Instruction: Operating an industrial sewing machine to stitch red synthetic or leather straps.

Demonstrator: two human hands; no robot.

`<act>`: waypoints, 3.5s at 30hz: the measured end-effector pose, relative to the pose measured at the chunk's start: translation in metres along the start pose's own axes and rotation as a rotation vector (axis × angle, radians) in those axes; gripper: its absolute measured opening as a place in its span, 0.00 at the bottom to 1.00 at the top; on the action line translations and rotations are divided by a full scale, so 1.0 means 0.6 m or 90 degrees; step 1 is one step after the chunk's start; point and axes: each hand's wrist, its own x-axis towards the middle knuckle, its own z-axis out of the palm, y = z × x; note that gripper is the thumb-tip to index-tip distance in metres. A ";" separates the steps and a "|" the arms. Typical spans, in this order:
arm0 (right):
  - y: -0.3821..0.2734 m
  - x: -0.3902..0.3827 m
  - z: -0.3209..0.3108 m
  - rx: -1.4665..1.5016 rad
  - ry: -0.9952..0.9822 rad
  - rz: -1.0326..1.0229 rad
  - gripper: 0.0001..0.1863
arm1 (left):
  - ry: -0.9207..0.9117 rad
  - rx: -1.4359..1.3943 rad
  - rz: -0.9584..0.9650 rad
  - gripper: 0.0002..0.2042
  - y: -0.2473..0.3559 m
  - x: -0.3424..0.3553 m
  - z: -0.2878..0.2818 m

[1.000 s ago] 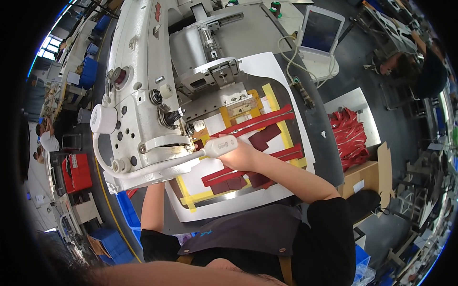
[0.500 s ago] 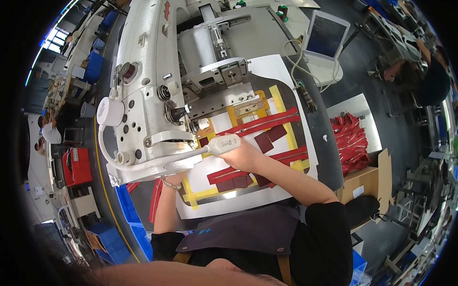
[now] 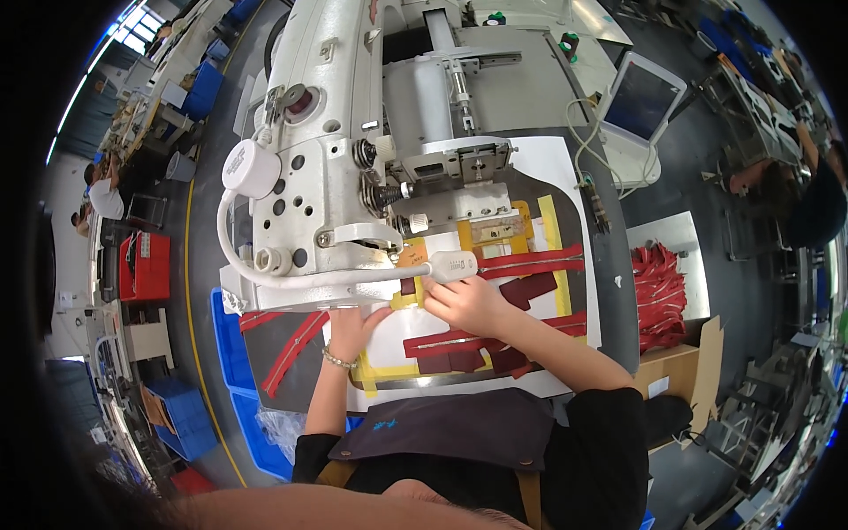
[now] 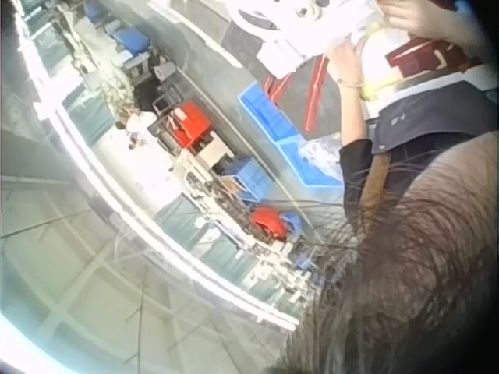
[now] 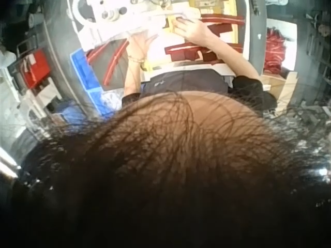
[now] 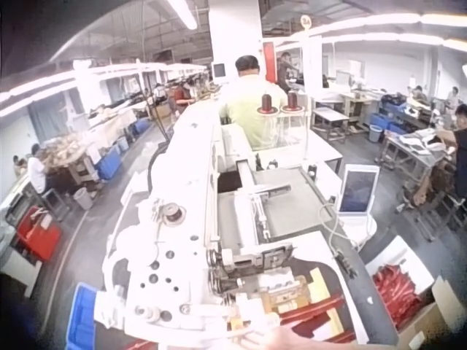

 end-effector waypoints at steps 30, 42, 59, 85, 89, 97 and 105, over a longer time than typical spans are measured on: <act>0.015 0.009 -0.010 -0.025 -0.132 0.338 0.20 | -0.122 -0.101 -0.132 0.21 0.020 -0.017 -0.005; 0.023 0.022 -0.026 0.372 -0.143 0.341 0.15 | -0.060 -0.189 -0.127 0.20 0.024 -0.016 -0.019; 0.007 0.033 -0.028 0.557 -0.419 0.439 0.15 | -0.005 -0.072 0.016 0.14 0.034 0.006 -0.028; -0.126 0.064 -0.249 0.332 -0.192 0.212 0.11 | 0.126 -0.179 0.013 0.03 0.070 0.041 0.000; -0.157 0.070 -0.222 0.400 -0.145 0.084 0.13 | 0.062 -0.269 -0.026 0.13 0.071 0.015 -0.013; -0.224 0.070 -0.172 0.500 -0.109 -0.171 0.12 | -0.168 -0.720 -0.159 0.25 0.059 -0.045 -0.106; -0.242 0.101 -0.122 0.666 -0.353 -0.041 0.10 | -0.081 -1.257 -0.347 0.16 0.012 -0.067 -0.119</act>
